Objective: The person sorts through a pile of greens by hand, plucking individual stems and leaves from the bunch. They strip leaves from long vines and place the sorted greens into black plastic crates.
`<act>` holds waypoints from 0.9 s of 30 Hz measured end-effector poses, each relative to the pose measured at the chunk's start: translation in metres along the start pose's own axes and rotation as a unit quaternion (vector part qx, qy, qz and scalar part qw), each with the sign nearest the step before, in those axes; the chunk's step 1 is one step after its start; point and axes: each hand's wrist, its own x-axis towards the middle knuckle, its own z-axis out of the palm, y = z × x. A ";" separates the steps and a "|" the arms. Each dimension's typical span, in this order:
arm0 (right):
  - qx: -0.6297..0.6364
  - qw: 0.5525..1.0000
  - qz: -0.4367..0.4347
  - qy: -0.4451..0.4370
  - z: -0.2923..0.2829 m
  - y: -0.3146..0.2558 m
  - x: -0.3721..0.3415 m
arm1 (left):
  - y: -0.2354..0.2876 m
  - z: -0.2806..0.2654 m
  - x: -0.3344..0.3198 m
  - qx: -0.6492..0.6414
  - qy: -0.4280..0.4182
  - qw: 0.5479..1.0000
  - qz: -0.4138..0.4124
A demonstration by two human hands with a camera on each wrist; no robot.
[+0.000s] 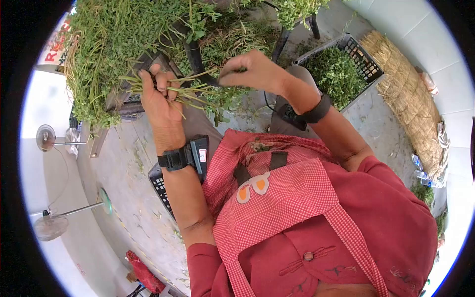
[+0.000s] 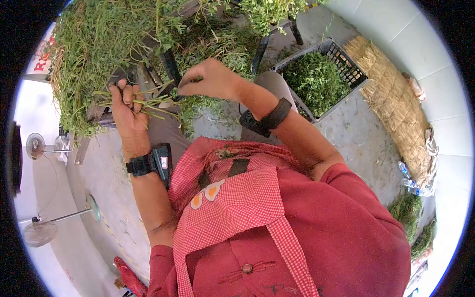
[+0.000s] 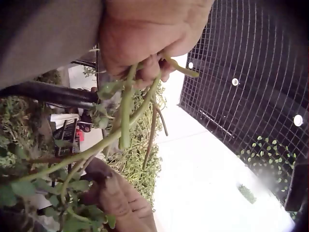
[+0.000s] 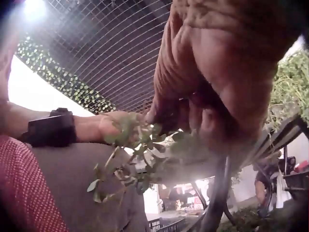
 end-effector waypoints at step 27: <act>0.030 0.991 0.121 0.049 0.043 0.007 0.016 | -0.001 0.002 0.000 0.013 0.027 0.999 0.018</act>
